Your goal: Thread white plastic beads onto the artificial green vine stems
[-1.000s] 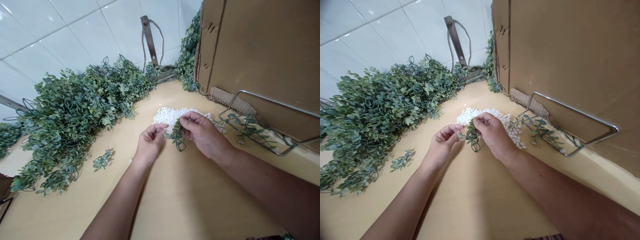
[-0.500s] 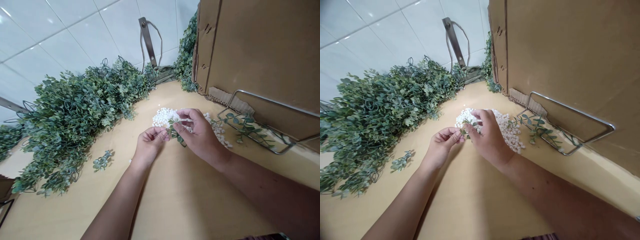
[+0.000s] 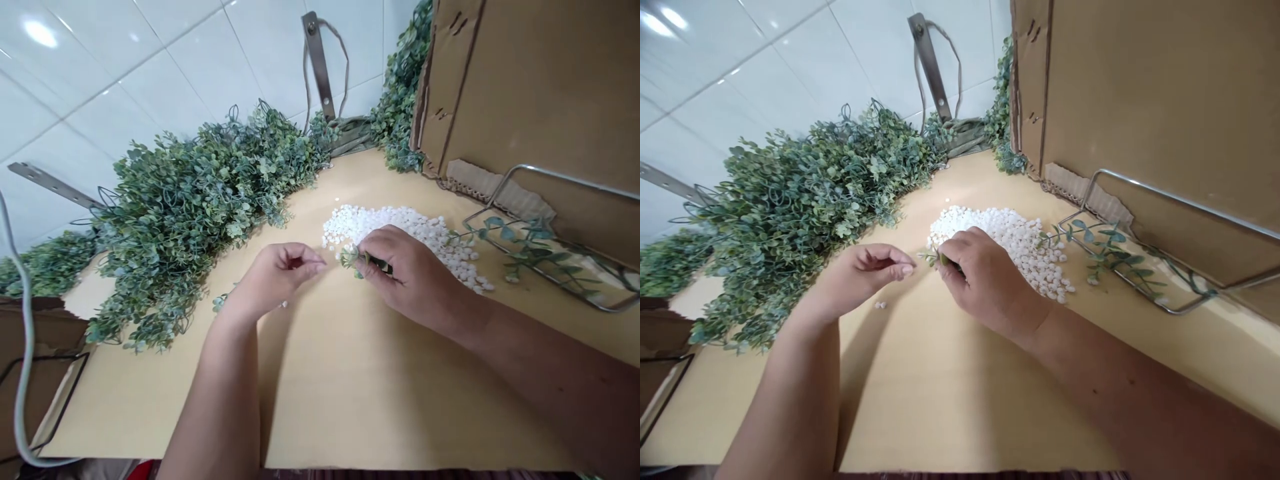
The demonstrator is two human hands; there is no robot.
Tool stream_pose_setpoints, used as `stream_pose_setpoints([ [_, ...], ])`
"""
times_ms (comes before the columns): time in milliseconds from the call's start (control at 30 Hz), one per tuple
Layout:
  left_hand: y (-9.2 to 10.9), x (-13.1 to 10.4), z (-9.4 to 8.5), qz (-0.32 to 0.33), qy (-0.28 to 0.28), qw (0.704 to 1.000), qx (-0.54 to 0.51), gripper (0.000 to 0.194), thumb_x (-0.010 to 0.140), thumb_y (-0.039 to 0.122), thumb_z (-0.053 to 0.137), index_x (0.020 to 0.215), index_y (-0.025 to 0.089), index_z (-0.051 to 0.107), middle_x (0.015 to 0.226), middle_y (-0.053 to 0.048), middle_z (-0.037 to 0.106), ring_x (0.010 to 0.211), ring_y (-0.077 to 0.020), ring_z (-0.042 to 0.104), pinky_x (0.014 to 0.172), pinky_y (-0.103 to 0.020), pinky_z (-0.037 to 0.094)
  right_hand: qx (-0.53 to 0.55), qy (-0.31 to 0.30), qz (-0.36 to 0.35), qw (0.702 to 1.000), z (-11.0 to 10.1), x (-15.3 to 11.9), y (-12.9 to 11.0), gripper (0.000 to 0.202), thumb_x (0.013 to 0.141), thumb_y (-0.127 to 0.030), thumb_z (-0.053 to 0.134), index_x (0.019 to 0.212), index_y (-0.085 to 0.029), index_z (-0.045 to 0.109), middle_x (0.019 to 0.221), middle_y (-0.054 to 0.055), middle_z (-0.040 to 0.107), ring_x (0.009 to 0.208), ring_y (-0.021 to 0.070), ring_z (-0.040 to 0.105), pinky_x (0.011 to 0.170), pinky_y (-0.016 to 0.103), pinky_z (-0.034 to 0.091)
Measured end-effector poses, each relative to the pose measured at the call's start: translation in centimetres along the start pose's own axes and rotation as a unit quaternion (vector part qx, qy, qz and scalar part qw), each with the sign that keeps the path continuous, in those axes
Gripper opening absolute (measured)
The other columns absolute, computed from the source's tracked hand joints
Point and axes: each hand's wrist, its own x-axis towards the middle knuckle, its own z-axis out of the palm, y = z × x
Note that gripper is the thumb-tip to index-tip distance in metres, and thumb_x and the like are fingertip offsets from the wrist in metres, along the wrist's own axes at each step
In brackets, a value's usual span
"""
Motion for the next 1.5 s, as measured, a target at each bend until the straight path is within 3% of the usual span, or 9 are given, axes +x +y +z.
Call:
stream_pose_setpoints([
  [167,-1.9,0.8,-1.4,-0.03,0.079,0.987,0.136,0.009,0.056,0.025,0.07,0.058,0.017,0.066,0.053,-0.001,0.061,0.049,-0.0117,0.046,0.049,-0.023,0.033,0.004,-0.058,0.039,0.998,-0.3,0.1,0.3,0.023,0.085,-0.027,0.042,0.063,-0.02,0.041,0.065,0.004,0.05,0.069,0.0179,0.042,0.066,0.031,0.033],
  [300,-3.2,1.5,-0.8,-0.054,0.064,0.965,0.247,0.005,0.058,0.025,0.065,0.057,0.021,0.064,0.049,0.002,0.055,0.046,-0.0123,0.043,0.047,-0.024,0.028,0.014,-0.103,0.04,0.994,-0.7,0.1,0.5,0.027,0.089,-0.026,0.032,0.062,-0.021,0.033,0.064,0.003,0.045,0.066,0.0164,0.039,0.064,0.031,0.032],
  [433,-3.9,2.0,-0.4,-0.03,0.083,0.96,0.267,0.007,0.059,0.017,0.061,0.054,0.022,0.061,0.046,0.002,0.054,0.048,-0.0137,0.044,0.05,-0.025,0.029,0.028,-0.114,0.03,0.993,-0.7,0.2,0.5,0.028,0.086,-0.019,0.035,0.059,-0.02,0.03,0.06,0.001,0.043,0.064,0.0152,0.038,0.063,0.029,0.031],
  [533,-4.1,2.1,0.0,-0.017,0.085,0.973,0.212,0.004,0.061,0.019,0.06,0.057,0.02,0.062,0.052,0.0,0.058,0.051,-0.0132,0.046,0.052,-0.025,0.031,0.029,-0.106,0.048,0.993,-0.4,0.2,0.6,0.025,0.082,-0.016,0.04,0.058,-0.02,0.033,0.06,0.001,0.043,0.064,0.0149,0.04,0.063,0.029,0.032],
  [633,-3.8,2.1,1.0,0.007,0.068,0.996,0.052,0.008,0.061,0.024,0.064,0.063,0.017,0.06,0.057,0.001,0.058,0.052,-0.0108,0.047,0.053,-0.023,0.035,0.049,-0.081,0.081,0.992,0.1,0.1,0.8,0.021,0.08,-0.016,0.044,0.06,-0.019,0.039,0.061,0.001,0.046,0.067,0.0149,0.043,0.063,0.028,0.034],
  [800,-2.1,1.6,2.7,0.021,0.008,0.985,-0.169,0.017,0.055,0.023,0.072,0.064,0.015,0.061,0.055,0.002,0.058,0.051,-0.0086,0.051,0.054,-0.021,0.041,0.09,-0.05,0.108,0.989,0.3,0.0,0.7,0.017,0.078,-0.016,0.047,0.061,-0.017,0.047,0.063,0.0,0.048,0.064,0.0126,0.045,0.06,0.026,0.034],
  [1067,-1.3,1.3,3.9,-0.031,-0.009,0.96,-0.278,0.021,0.053,0.023,0.077,0.069,0.012,0.068,0.052,0.0,0.064,0.05,-0.0081,0.056,0.055,-0.019,0.045,0.114,-0.06,0.173,0.976,0.3,-0.1,0.3,0.02,0.08,-0.024,0.045,0.063,-0.016,0.05,0.054,-0.002,0.046,0.052,0.01,0.041,0.049,0.024,0.03],
  [1267,-1.3,1.3,4.0,-0.043,0.005,0.948,-0.316,0.027,0.047,0.023,0.081,0.068,0.012,0.07,0.055,-0.001,0.067,0.052,-0.0077,0.059,0.055,-0.018,0.046,0.127,-0.053,0.178,0.974,0.2,0.0,0.4,0.02,0.08,-0.026,0.046,0.067,-0.015,0.056,0.06,0.001,0.055,0.056,0.0108,0.048,0.051,0.023,0.034],
  [1500,-1.4,1.4,4.0,-0.042,0.016,0.948,-0.316,0.027,0.047,0.024,0.081,0.067,0.011,0.07,0.057,-0.002,0.068,0.054,-0.0082,0.061,0.055,-0.016,0.046,0.121,-0.003,0.203,0.972,0.0,0.1,0.3,0.02,0.075,-0.028,0.051,0.06,-0.015,0.053,0.049,-0.003,0.046,0.046,0.0075,0.041,0.044,0.02,0.029],
])
